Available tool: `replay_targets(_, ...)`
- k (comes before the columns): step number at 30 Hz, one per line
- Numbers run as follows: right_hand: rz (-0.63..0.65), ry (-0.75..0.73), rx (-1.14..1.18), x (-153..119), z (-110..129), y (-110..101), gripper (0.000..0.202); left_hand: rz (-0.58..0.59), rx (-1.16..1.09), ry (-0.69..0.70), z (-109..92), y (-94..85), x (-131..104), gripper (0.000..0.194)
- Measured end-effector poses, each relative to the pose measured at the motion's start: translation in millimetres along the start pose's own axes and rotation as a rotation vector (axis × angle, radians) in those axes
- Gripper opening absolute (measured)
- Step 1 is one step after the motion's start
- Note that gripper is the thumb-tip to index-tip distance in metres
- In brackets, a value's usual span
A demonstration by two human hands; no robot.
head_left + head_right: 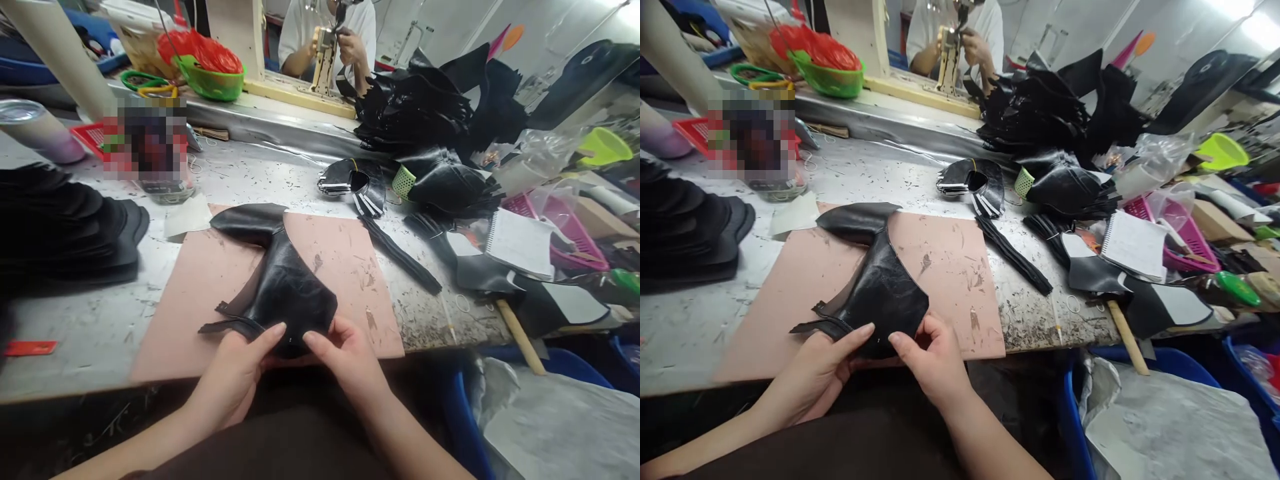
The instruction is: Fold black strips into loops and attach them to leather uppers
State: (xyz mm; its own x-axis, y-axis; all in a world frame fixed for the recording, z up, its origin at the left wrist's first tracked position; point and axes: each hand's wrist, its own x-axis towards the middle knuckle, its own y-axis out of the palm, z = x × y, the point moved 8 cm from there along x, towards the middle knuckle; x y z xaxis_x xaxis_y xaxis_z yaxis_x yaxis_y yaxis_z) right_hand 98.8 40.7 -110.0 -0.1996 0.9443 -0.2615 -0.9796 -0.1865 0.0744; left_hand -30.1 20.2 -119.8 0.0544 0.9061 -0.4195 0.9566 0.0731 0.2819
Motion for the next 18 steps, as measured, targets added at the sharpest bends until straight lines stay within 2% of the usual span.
replay_targets(2, 0.004, 0.063, 0.005, -8, -7, 5, 0.023, -0.053, 0.018, -0.024, 2, -2.4, -5, 0.037)
replay_targets(4, 0.003, 0.111, -0.014, -14, -12, 4, 0.027, -0.127, 0.14, -0.054, 6, -7.7, -10, 0.034)
replay_targets(6, 0.032, 0.123, -0.009, -17, -12, 4, 0.031, -0.227, 0.302, -0.054, 6, -14.1, -14, 0.034)
replay_targets(8, 0.065, 0.115, 0.012, -18, -11, 3, 0.031, -0.292, 0.365, -0.047, 5, -16.2, -18, 0.037)
replay_targets(13, 0.005, 0.0, -0.092, -19, 0, -7, 0.023, -0.197, 0.146, -0.024, 10, -1.9, -17, 0.039)
replay_targets(18, -0.028, -0.096, -0.208, -20, 7, -12, 0.02, -0.186, 0.179, -0.018, 13, -0.5, -17, 0.043)
